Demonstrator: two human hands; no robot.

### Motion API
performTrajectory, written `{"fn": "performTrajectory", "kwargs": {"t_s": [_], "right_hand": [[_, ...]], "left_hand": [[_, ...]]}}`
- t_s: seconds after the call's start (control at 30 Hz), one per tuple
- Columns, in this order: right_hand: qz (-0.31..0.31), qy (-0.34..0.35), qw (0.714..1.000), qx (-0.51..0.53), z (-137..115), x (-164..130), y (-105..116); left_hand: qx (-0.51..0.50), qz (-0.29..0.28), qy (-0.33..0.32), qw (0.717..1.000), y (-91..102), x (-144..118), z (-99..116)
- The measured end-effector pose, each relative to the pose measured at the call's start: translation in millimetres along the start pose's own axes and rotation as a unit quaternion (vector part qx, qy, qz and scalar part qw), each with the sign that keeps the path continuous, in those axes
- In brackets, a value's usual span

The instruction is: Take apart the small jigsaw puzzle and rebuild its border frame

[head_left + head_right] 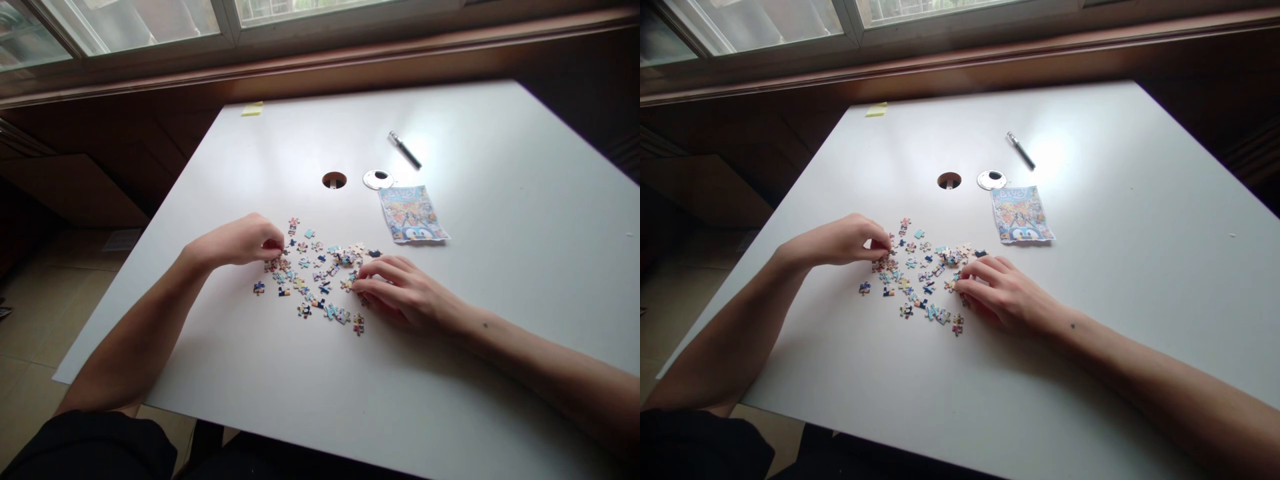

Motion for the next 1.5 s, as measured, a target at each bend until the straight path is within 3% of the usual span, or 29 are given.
{"fn": "performTrajectory", "kwargs": {"t_s": [0.1,0.2,0.33,0.47,0.63,0.83,1.27,1.5], "right_hand": [[0.003,-0.001,1.000,0.001,0,0,0],[0.003,-0.005,1.000,0.001,1,0,0],[-0.002,-0.005,1.000,0.000,1,-1,-1],[0.000,-0.003,1.000,0.001,2,-1,-1],[-0.001,-0.006,1.000,0.007,0,0,0],[-0.004,-0.001,1.000,0.003,-1,1,0],[-0.006,0.002,1.000,0.001,-1,0,0],[-0.003,0.000,1.000,0.002,1,-1,-1]], "left_hand": [[0.012,0.007,0.057,0.998,7.1,-2,-21],[0.050,0.065,0.102,0.991,17.2,-4,-45],[0.095,0.057,0.122,0.986,14.6,-7,-60],[0.133,0.056,0.146,0.979,17.1,-9,-55],[0.043,-0.082,0.080,0.992,1.3,-11,-24],[0.034,-0.132,0.061,0.989,-8.1,-11,-5],[-0.003,-0.159,0.064,0.985,-4.7,-13,-9],[0.058,-0.159,0.123,0.978,5.4,-18,-32]]}}
Point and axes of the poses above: each hand's wrist, its own x-axis towards the middle knuckle, its own y-axis out of the back of the hand, z = x × y, the point moved 6 cm from there along x, towards the middle knuckle, and after that the axes turned 13 degrees about z, right-handed, at the moved point
